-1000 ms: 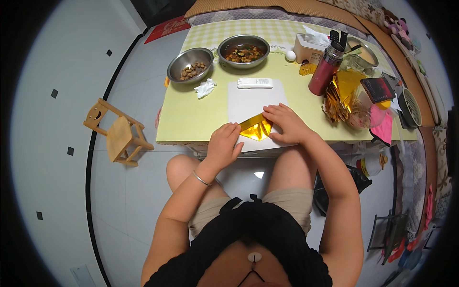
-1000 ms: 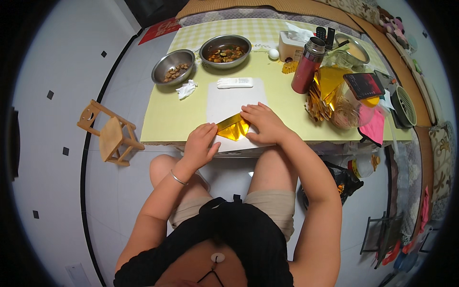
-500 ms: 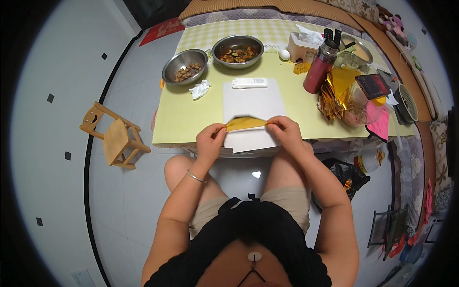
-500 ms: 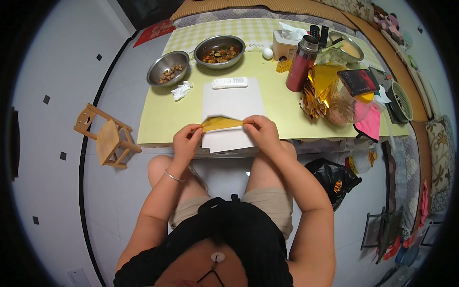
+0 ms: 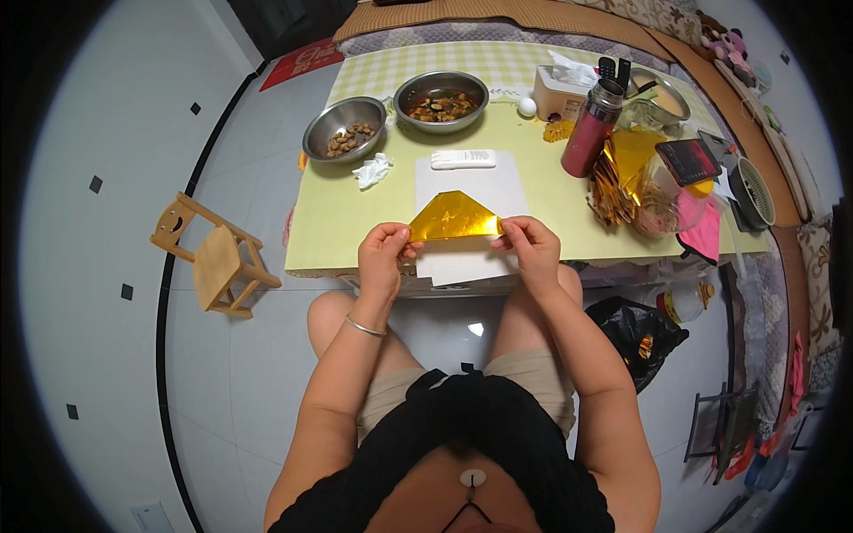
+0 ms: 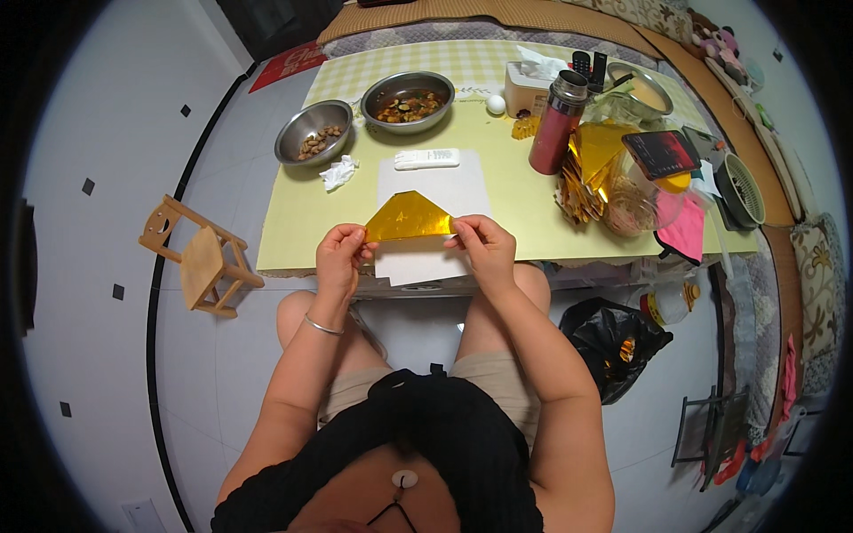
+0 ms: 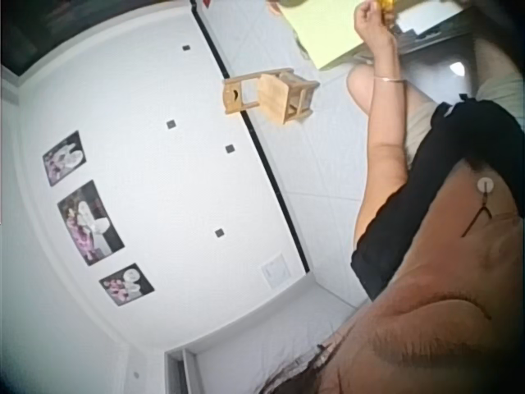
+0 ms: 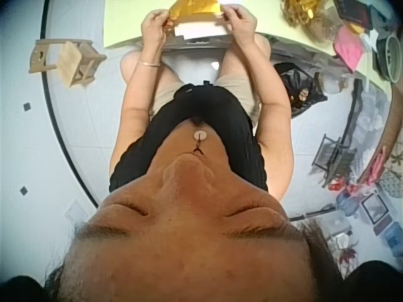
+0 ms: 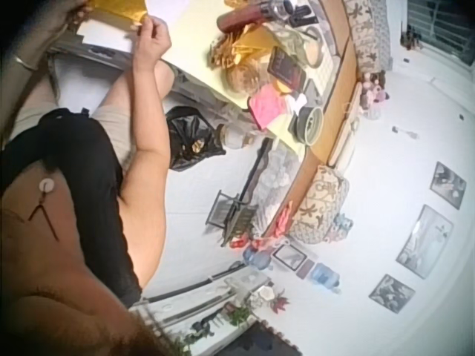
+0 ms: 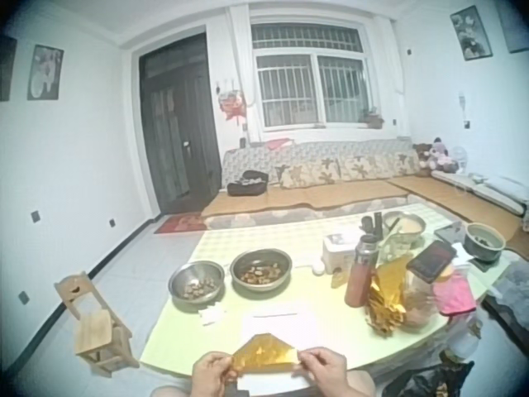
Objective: The person sits on the floor and folds multiple sheets of gold-colored paper into small triangular shapes using a white rectangular board as a guide. The person repeatedly folds the paper in half and then folds the corners to create a specific shape, placing the finished items on the table.
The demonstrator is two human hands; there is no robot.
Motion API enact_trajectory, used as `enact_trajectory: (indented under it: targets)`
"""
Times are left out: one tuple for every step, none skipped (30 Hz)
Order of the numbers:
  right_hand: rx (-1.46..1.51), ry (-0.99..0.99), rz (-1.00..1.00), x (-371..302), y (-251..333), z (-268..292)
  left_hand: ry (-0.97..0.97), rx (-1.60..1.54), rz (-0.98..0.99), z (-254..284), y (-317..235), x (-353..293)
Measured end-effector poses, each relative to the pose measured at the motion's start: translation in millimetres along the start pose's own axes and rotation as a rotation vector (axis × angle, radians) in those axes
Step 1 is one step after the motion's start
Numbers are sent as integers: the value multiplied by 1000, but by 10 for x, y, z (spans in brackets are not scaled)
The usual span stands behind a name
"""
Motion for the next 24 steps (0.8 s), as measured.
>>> enact_trajectory:
  targets:
    - [6,-6,7,-15,6,15,10,27,-21,-21,-15,-10]
    - [12,-12,15,-32,14,30,20,53,-41,-50,-30,-27]
    - [18,-19,28,-37,38,49,33,79,-65,-97,-68,-27]
    - [9,-25,14,-58,42,77,66,98,-95,-144,-113,-34]
    - [-1,-33,1,-92,49,118,99,117,-124,-180,-160,-46]
    - [-11,-39,-9,-108,80,158,132,134,-157,-218,-202,-43]
    - [-7,-18,-114,-103,50,189,163,132,-172,-250,-219,-30]
    - [-4,2,-220,-110,37,228,194,130,-186,-281,-233,-12]
    - [2,21,-329,-136,-4,273,224,130,-197,-322,-252,-3]
    - [-64,34,-370,-150,-27,337,264,117,-186,-383,-252,22]
    - [-94,50,-361,-172,3,402,285,153,-172,-441,-240,48]
    - [-124,67,-355,-209,58,431,304,191,-157,-504,-236,64]
    - [-154,83,-349,-244,103,431,323,228,-142,-562,-237,74]
    - [-171,41,-368,-311,154,493,317,245,-98,-594,-226,79]
    - [-190,32,-330,-350,193,529,351,305,-64,-648,-196,83]
    - [-210,23,-294,-390,232,570,385,364,-30,-694,-162,90]
    - [-230,15,-257,-418,276,608,418,424,2,-743,-133,93]
    - [-212,-12,-257,-437,296,649,397,373,-4,-805,-159,96]
    - [-195,-38,-257,-458,327,685,407,338,13,-867,-125,91]
    - [-177,-63,-256,-477,359,724,416,303,30,-926,-90,85]
    - [-181,-69,-255,-487,400,756,423,268,46,-964,-70,86]
    - [-185,-74,-253,-496,446,805,492,345,2,-1015,-62,97]
    - [-190,-80,-252,-506,481,868,560,423,-43,-1063,-39,116]
    - [-189,-77,-245,-509,512,907,625,502,-88,-1141,-84,117]
Point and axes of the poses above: each hand's wrist, its own x-axis towards the middle knuckle, its own z-axis out of the back of the hand, y = z × x, the point moved 8 cm from there along x, towards the middle knuckle, and after that the axes turned 11 degrees about -z, right-handed, at the moved point
